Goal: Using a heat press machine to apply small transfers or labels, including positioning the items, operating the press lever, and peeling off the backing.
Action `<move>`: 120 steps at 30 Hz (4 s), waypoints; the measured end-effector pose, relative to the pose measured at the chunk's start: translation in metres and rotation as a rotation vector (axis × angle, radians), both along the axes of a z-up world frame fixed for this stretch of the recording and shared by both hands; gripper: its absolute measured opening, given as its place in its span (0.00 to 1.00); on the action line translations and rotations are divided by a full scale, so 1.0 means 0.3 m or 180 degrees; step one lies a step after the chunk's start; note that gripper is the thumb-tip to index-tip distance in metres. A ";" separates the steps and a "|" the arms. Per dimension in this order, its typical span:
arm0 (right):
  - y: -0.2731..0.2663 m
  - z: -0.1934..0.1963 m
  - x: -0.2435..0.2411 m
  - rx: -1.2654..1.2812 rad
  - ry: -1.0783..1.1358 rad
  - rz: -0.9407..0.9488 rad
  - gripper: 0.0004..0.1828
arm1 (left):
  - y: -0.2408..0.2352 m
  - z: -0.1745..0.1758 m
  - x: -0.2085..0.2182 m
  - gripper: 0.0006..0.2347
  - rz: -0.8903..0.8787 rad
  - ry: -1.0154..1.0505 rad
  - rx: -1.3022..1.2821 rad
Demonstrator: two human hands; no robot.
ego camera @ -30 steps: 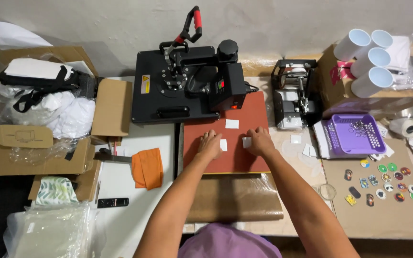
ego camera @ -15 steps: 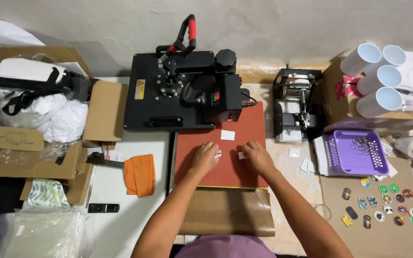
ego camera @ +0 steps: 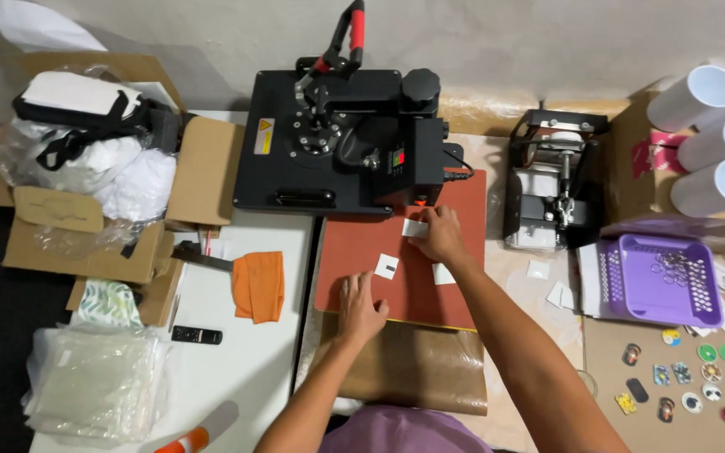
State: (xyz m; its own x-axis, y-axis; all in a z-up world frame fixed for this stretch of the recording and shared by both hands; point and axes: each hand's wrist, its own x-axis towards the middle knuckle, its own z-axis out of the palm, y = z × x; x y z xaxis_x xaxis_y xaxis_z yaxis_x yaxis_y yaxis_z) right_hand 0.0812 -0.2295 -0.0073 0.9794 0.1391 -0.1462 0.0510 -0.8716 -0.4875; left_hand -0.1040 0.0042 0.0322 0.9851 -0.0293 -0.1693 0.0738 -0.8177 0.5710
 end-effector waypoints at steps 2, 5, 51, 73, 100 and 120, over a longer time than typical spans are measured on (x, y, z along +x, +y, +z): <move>0.017 -0.104 0.067 -0.0102 0.0213 -0.0037 0.36 | -0.002 -0.010 -0.079 0.31 0.0075 -0.0102 -0.0048; 0.036 -0.073 0.088 -0.0087 0.0573 0.0017 0.24 | 0.014 -0.066 -0.221 0.27 0.0206 -0.0471 -0.0188; -0.345 -0.054 -1.344 0.2502 0.1538 -0.2738 0.12 | 0.568 -0.324 -0.588 0.13 0.0847 0.0793 -0.2237; -0.342 0.156 -0.576 0.3006 -0.0176 -0.2161 0.07 | 0.507 -0.368 0.126 0.09 0.1891 0.0845 -0.3150; -0.424 -0.037 -0.070 0.2645 -0.0542 -0.1953 0.12 | 0.446 -0.148 0.492 0.32 0.2259 0.0415 -0.3070; -0.388 -0.071 -0.531 0.0994 0.0626 -0.2469 0.18 | 0.442 -0.383 0.219 0.05 0.2080 0.0074 -0.1298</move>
